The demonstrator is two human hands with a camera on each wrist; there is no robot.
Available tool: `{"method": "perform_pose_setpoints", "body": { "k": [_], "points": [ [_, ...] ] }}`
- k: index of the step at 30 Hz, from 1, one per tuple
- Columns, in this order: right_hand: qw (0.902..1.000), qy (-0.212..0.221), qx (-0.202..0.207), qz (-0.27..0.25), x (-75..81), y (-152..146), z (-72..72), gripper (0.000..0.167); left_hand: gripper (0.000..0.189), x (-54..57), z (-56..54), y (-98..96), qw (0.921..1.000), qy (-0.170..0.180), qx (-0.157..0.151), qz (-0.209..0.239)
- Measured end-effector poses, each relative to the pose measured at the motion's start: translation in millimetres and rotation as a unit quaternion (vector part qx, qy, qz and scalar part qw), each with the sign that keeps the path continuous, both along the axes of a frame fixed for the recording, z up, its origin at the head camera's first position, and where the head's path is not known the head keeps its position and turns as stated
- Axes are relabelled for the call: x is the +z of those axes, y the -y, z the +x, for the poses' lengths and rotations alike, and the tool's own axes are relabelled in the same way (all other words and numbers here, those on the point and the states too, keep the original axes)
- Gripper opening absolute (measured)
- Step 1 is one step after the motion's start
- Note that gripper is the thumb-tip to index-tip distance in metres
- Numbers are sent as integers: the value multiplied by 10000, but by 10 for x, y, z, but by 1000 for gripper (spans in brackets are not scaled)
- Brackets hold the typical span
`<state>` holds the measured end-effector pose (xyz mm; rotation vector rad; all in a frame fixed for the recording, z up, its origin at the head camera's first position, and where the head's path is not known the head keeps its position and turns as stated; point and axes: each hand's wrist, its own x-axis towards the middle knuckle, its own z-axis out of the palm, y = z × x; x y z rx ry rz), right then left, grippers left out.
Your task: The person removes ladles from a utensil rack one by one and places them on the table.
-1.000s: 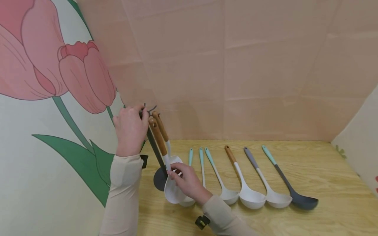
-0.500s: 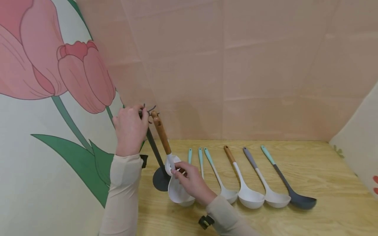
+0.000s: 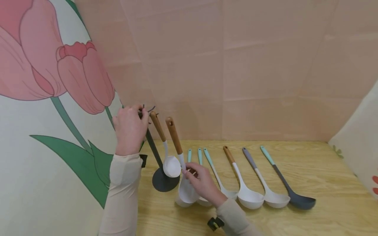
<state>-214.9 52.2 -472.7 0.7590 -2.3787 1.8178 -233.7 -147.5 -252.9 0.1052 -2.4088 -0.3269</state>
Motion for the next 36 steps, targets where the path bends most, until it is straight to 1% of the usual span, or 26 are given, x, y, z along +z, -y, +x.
{"method": "perform_pose_setpoints", "body": {
  "k": [3, 9, 15, 17, 21, 30, 36],
  "points": [
    [9999, 5, -116, -28, -21, -95, 14, 15, 28, 0, 2, 4, 10000, 33, 13, 4],
    [9993, 105, -356, 5, -92, -330, 22, 16, 28, 1, -1, 6, 10000, 29, 0, 0],
    [9975, -60, -701, -19, -139, -521, 1, 13, 28, 3, -5, 8, 10000, 43, -3, -20],
    [9971, -132, -753, -20, -153, -592, -6, 13, 28, 1, -7, 8, 10000, 37, -24, -20],
    [9966, -129, -809, 30, -180, -750, -13, 14, 27, -5, -8, 6, 10000, 41, -62, -16],
    [9933, -74, -1116, 285, -186, -1102, -31, 15, 28, -7, -10, 3, 9999, 38, -75, -82],
    [9911, -250, -1270, 316, -184, -1364, -34, 16, 27, -6, -13, 10, 9999, -8, -93, -64]
  ]
}}
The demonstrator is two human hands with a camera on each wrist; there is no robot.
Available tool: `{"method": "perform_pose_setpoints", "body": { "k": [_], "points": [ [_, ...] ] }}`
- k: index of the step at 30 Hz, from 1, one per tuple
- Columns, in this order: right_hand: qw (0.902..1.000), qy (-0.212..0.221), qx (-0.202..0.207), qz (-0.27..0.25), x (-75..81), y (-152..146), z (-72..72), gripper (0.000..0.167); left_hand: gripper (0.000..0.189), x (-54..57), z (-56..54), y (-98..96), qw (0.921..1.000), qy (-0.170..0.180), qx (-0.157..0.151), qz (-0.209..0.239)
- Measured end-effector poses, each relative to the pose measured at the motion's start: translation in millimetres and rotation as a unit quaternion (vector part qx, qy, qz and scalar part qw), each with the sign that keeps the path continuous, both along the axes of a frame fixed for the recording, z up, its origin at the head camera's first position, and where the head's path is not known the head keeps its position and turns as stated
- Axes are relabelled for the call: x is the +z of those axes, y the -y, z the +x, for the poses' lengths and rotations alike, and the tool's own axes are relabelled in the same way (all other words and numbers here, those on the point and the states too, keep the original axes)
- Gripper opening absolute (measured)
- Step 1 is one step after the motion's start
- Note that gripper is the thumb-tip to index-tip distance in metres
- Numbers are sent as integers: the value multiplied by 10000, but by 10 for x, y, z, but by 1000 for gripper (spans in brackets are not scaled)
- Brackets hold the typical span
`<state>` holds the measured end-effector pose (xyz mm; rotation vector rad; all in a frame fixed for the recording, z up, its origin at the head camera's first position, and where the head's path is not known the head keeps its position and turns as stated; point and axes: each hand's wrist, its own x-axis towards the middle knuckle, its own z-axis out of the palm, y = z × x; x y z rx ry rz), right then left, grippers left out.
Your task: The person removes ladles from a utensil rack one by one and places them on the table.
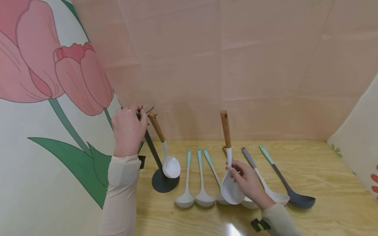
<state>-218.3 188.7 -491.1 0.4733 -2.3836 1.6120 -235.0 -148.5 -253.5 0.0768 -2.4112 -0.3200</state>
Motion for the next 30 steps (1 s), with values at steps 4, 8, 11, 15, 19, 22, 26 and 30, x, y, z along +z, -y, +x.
{"method": "perform_pose_setpoints", "body": {
  "k": [4, 8, 11, 15, 19, 22, 26, 30],
  "points": [
    [9995, -56, -213, 233, 13, -194, 19, 17, 28, -3, 2, -1, 10000, 11, -16, 36],
    [9981, -99, -346, 499, -2, -413, 27, 19, 28, -5, 6, -3, 9999, 43, -28, 92],
    [9960, -183, -488, 730, -12, -585, 25, 19, 27, -4, 5, -9, 9999, 75, -34, 112],
    [9931, -275, -625, 958, -1, -792, 20, 21, 27, -3, -3, -17, 9999, 51, -55, 116],
    [9914, -276, -683, 1082, -20, -990, 14, 23, 28, -6, -6, -13, 9999, 18, -85, 119],
    [9889, -375, -792, 1199, -32, -1137, -3, 23, 27, -10, -2, -5, 9999, -17, -86, 91],
    [9851, -519, -956, 1333, -18, -1330, -39, 23, 27, -8, 9, 2, 9999, -93, -74, 31],
    [9811, -450, -1085, 1540, -8, -1540, -67, 25, 27, -3, 17, -5, 9999, -130, -90, -4]
  ]
}}
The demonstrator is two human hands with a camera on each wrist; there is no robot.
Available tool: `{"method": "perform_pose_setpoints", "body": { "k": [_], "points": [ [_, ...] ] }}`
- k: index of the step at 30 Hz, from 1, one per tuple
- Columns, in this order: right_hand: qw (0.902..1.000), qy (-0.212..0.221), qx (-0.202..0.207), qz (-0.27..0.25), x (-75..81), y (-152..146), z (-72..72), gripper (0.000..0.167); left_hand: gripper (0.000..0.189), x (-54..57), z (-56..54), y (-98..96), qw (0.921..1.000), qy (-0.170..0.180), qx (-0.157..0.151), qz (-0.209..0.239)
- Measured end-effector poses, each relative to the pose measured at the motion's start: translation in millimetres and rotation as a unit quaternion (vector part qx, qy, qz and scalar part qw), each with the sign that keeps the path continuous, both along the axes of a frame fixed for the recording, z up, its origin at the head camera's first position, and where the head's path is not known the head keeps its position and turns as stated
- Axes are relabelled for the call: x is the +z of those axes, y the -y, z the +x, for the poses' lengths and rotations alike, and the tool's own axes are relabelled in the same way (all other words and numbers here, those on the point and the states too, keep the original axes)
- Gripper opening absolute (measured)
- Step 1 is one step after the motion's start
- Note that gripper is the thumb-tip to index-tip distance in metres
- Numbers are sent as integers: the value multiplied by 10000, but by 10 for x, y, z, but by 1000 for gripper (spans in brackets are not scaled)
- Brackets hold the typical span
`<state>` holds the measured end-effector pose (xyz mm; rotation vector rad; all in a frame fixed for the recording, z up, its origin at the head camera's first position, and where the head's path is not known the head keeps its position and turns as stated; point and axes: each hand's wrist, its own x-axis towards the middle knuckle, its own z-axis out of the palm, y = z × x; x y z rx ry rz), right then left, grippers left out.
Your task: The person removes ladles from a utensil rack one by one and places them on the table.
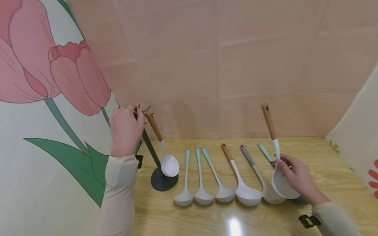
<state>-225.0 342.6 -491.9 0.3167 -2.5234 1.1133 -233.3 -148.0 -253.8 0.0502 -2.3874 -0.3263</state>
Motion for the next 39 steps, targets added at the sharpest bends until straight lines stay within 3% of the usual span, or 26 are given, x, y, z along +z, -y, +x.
{"method": "perform_pose_setpoints", "body": {
  "k": [5, 16, 21, 30, 39],
  "points": [
    [9993, 165, -122, 311, -41, -256, -38, 27, 28, -3, 3, -5, 10000, -22, -2, -18],
    [9977, 1, -330, 595, -201, -722, -158, 24, 27, -8, -3, -2, 10000, 24, 16, 26],
    [9952, 24, -516, 833, -226, -892, -195, 24, 27, -22, -2, 1, 9999, -138, -21, -48],
    [9911, 131, -793, 1061, -299, -1125, -294, 26, 30, -31, -6, 10, 10000, -69, -27, -11],
    [9841, 572, -490, 1608, -403, -1309, -343, 27, 31, -39, -7, 22, 9999, -123, -75, -36]
  ]
}}
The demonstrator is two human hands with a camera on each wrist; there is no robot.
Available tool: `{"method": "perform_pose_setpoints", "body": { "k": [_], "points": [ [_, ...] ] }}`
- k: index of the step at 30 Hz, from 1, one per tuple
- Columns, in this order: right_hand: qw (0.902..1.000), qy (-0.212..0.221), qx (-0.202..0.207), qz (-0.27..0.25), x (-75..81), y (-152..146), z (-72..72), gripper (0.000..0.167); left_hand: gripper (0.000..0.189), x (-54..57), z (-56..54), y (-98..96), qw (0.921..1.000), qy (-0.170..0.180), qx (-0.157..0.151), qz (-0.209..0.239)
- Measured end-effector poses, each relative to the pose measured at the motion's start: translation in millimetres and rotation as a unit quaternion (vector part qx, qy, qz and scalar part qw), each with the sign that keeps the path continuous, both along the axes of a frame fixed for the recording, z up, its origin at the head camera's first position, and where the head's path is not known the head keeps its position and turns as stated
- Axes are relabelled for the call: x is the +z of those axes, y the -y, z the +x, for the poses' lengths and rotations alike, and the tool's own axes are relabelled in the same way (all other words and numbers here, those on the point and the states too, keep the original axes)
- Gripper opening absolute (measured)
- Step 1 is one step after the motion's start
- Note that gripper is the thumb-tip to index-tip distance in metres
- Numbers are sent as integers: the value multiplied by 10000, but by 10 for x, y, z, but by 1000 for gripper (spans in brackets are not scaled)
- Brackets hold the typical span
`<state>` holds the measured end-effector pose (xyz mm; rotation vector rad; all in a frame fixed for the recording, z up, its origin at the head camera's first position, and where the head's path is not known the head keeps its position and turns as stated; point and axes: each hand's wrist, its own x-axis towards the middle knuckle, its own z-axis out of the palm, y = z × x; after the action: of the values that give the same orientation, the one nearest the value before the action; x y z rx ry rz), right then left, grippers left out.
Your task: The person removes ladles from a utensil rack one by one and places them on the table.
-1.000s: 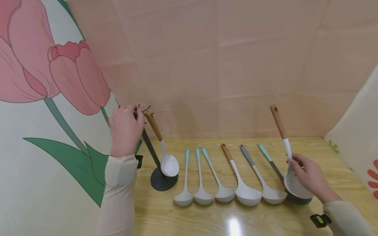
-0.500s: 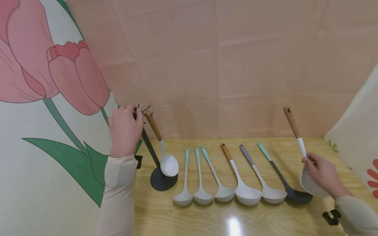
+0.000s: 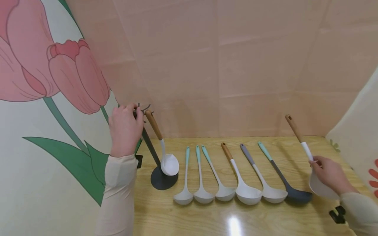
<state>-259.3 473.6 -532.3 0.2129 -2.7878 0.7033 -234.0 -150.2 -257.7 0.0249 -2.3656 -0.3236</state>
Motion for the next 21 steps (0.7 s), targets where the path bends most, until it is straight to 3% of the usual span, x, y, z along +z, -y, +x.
{"method": "perform_pose_setpoints", "body": {
  "k": [5, 9, 21],
  "points": [
    [9970, 729, 154, 233, -36, -45, -24, 29, 31, 5, 3, 8, 10000, 31, 21, 26],
    [9931, 1076, 275, 384, -67, -60, -36, 27, 29, 3, 5, 9, 10000, 39, 8, 80],
    [9883, 1359, 366, 585, -286, -90, -73, 21, 28, -9, 11, 14, 10000, 21, 52, 44]
  ]
}}
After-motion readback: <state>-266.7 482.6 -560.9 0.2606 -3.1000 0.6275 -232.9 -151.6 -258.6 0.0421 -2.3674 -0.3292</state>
